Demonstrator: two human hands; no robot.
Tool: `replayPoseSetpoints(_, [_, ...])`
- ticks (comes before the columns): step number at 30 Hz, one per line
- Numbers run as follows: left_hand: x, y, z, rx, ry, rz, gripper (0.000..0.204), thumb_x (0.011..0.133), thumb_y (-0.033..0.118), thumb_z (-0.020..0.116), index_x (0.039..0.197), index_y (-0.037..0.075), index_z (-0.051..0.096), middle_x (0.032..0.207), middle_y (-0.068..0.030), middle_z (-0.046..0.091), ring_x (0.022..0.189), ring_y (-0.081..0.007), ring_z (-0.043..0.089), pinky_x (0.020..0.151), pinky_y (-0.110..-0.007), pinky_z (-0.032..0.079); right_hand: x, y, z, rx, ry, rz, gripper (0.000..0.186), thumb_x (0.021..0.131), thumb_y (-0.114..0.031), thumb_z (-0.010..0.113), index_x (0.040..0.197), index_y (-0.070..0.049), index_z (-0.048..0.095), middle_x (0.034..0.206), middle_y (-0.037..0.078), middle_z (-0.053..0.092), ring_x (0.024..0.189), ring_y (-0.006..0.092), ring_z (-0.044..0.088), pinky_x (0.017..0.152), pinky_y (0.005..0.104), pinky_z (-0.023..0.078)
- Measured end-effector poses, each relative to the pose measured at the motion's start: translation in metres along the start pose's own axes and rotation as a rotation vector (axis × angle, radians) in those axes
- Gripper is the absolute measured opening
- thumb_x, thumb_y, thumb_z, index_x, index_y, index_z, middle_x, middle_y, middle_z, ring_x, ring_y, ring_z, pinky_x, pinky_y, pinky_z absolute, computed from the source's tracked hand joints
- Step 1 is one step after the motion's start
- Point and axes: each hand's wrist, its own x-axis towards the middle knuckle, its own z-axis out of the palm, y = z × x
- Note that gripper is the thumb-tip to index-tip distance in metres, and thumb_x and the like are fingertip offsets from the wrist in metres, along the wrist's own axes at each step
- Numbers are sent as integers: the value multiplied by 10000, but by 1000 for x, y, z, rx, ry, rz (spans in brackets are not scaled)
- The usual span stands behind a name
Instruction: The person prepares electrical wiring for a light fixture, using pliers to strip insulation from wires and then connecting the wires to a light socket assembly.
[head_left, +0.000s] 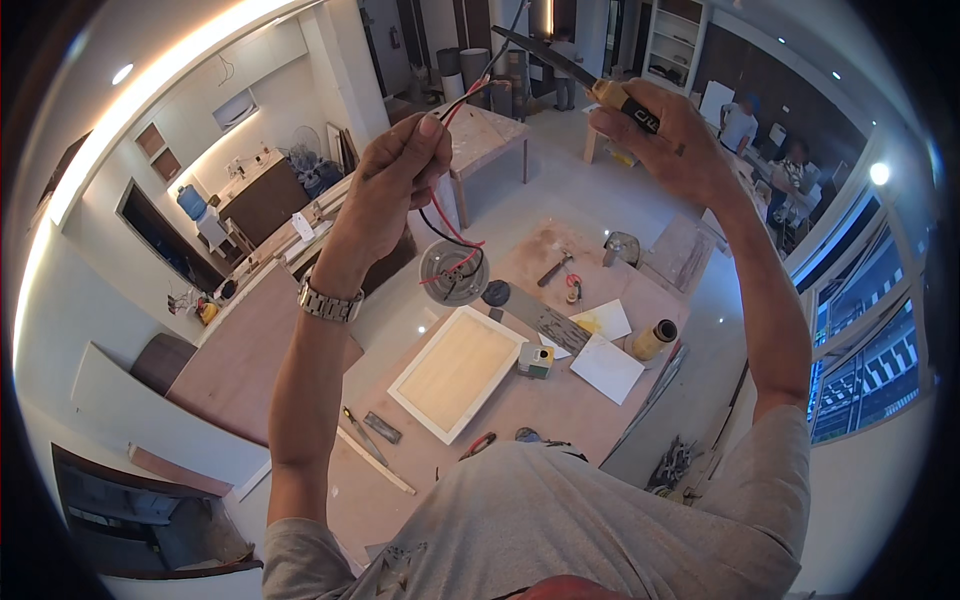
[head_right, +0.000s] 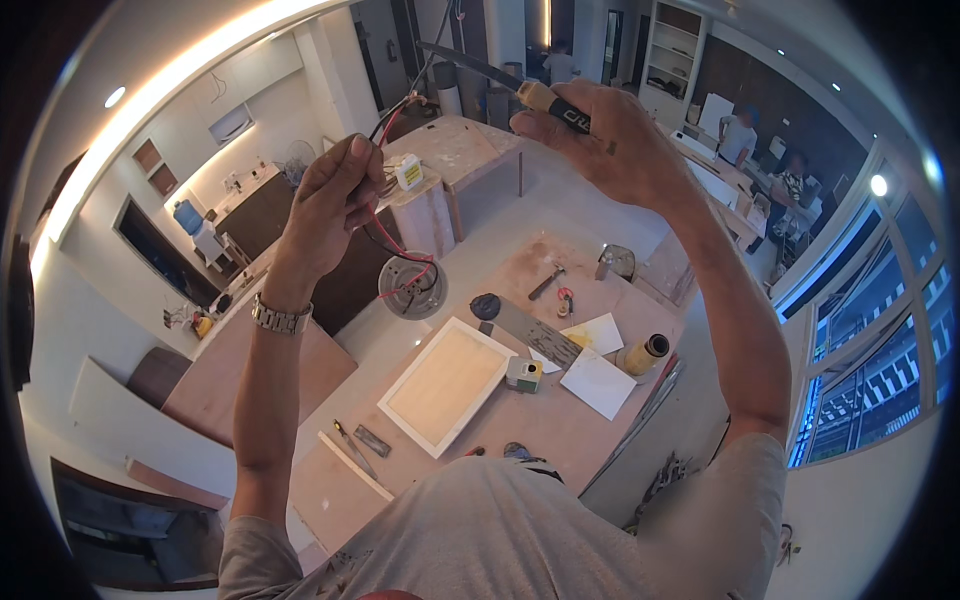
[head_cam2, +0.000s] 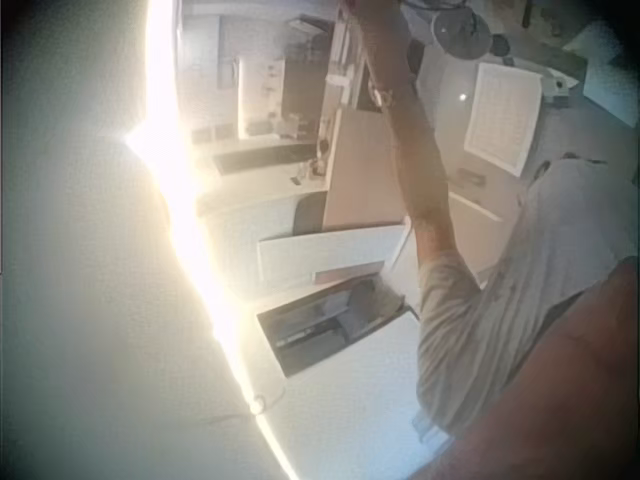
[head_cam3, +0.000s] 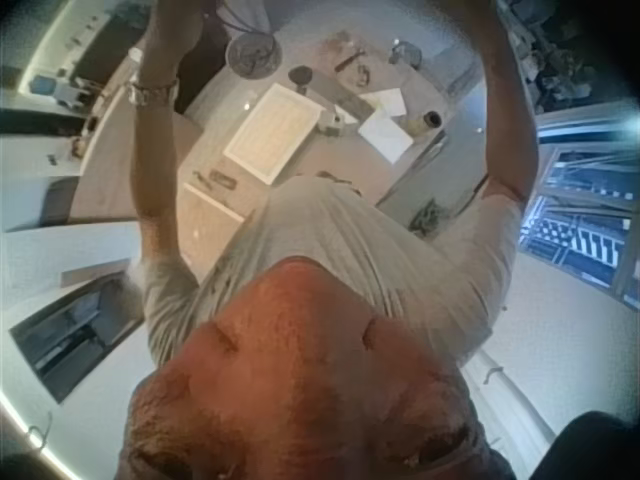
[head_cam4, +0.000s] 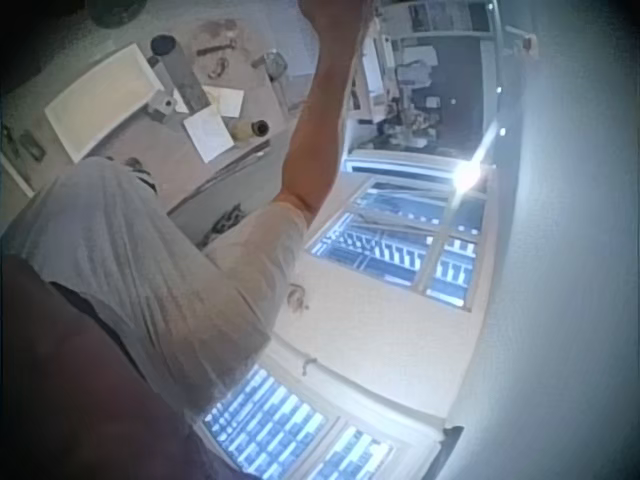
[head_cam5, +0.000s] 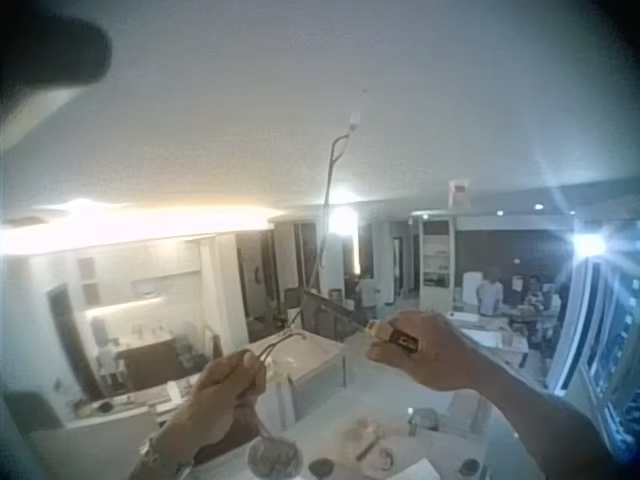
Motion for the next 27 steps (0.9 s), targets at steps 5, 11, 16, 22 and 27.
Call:
replayPoseSetpoints(5, [15, -3, -10, -70, -22, 23, 384, 1128, 432, 454, 892, 145, 555, 769, 83, 425, 629, -3, 317, 541, -178, 289, -2, -7, -5, 559, -314, 188, 616, 1017, -632, 567, 840, -47, 642, 741, 30, 580, 637, 107, 550, 537, 299, 415])
replayPoseSetpoints(11, [31, -3, -6, -159, -11, 18, 365, 1131, 416, 452, 913, 144, 561, 765, 78, 399, 640, -16, 322, 563, -184, 317, -1, -16, -5, 827, -376, 167, 526, 1063, -533, 550, 866, -52, 626, 726, 48, 561, 620, 100, 536, 536, 279, 425])
replayPoseSetpoints(16, [14, -15, -15, -251, -16, 13, 341, 1139, 387, 438, 938, 142, 565, 773, 75, 409, 638, -16, 323, 570, -174, 328, 0, -15, 14, -172, -20, -63, 439, 1039, -483, 602, 981, -49, 628, 930, 110, 586, 717, 177, 630, 656, 360, 538])
replayPoseSetpoints(22, [12, 6, -2, -208, -51, 33, 335, 1145, 359, 427, 940, 132, 563, 775, 70, 416, 638, -10, 333, 562, -167, 339, 7, 17, 32, -803, 387, -306, 390, 1021, -405, 638, 1108, -26, 611, 1088, 129, 575, 872, 318, 683, 802, 444, 606])
replayPoseSetpoints(27, [15, 10, -10, -176, 28, 59, 386, 1110, 441, 504, 885, 148, 616, 744, 97, 440, 620, 10, 325, 526, -171, 265, 5, 2, 27, -543, 242, -131, 388, 1036, -432, 619, 1046, -44, 616, 1058, 108, 590, 818, 225, 670, 732, 376, 584])
